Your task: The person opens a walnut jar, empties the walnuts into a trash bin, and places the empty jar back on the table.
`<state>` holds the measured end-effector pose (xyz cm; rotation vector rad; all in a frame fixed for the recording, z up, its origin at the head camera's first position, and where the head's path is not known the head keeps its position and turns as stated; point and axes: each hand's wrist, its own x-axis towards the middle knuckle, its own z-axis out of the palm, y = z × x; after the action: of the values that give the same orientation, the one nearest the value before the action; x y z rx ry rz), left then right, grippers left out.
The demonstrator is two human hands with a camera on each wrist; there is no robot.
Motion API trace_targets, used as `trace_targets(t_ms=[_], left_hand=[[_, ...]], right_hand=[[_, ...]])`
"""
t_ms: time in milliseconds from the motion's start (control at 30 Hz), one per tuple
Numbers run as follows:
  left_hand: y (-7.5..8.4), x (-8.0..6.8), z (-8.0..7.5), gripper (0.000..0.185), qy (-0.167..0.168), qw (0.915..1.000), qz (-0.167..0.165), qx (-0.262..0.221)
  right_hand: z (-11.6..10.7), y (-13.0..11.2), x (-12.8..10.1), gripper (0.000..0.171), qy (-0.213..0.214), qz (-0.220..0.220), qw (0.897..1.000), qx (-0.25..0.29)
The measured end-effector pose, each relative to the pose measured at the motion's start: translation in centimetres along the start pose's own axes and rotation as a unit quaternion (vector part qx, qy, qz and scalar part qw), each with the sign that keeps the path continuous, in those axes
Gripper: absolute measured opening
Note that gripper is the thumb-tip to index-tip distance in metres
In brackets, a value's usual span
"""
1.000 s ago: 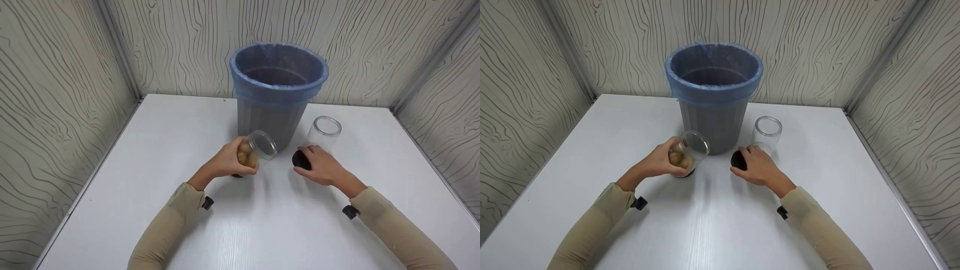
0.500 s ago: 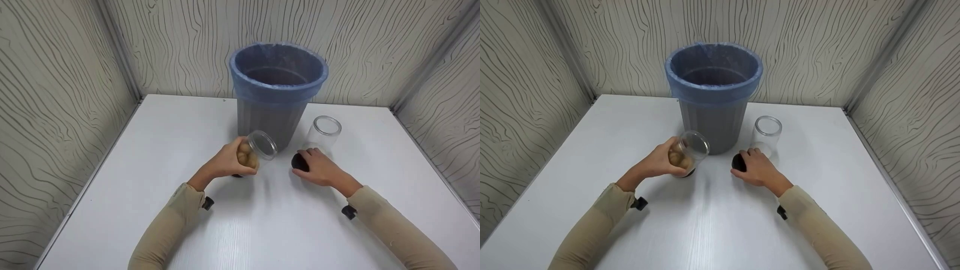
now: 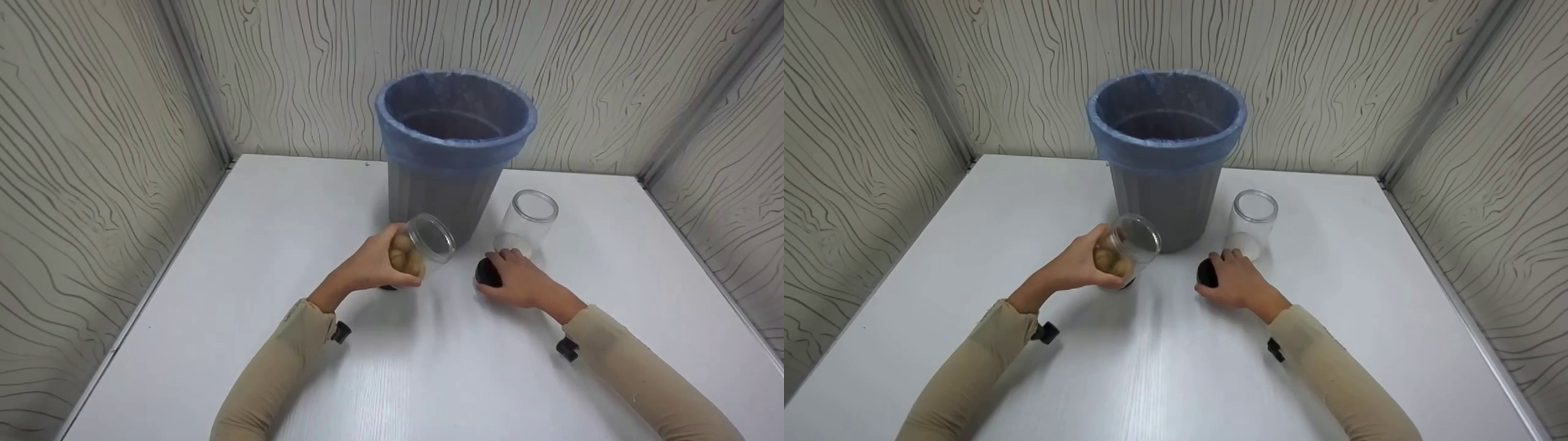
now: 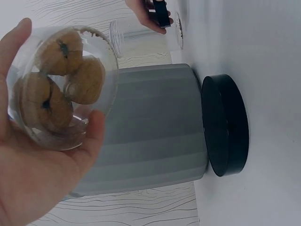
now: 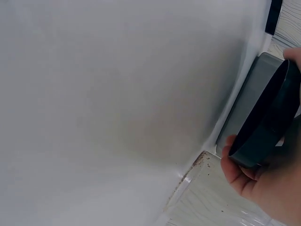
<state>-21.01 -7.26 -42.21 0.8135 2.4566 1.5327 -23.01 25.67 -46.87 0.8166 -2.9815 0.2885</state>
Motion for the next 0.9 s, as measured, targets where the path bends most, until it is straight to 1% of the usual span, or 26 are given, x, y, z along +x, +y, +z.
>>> trace_targets(t_ms=[233, 467, 667, 900], left_hand=[[0.1, 0.0, 0.0, 0.091, 0.002, 1.0, 0.001, 0.002], [0.0, 0.0, -0.1, 0.094, 0.0, 1.0, -0.002, -0.003], [0.1, 0.0, -0.2, 0.096, 0.001, 1.0, -0.003, -0.004], [0.1, 0.1, -0.2, 0.097, -0.001, 0.9999, -0.011, -0.01]], right_hand=[[0.5, 0.1, 0.2, 0.073, 0.004, -0.009, 1.0, -0.003], [1.1, 0.4, 0.5, 0.077, -0.02, -0.008, 1.0, -0.014], [1.3, 0.4, 0.6, 0.077, -0.021, -0.015, 0.999, -0.022], [1.1, 0.1, 0.8, 0.077, -0.033, -0.008, 0.999, -0.02]])
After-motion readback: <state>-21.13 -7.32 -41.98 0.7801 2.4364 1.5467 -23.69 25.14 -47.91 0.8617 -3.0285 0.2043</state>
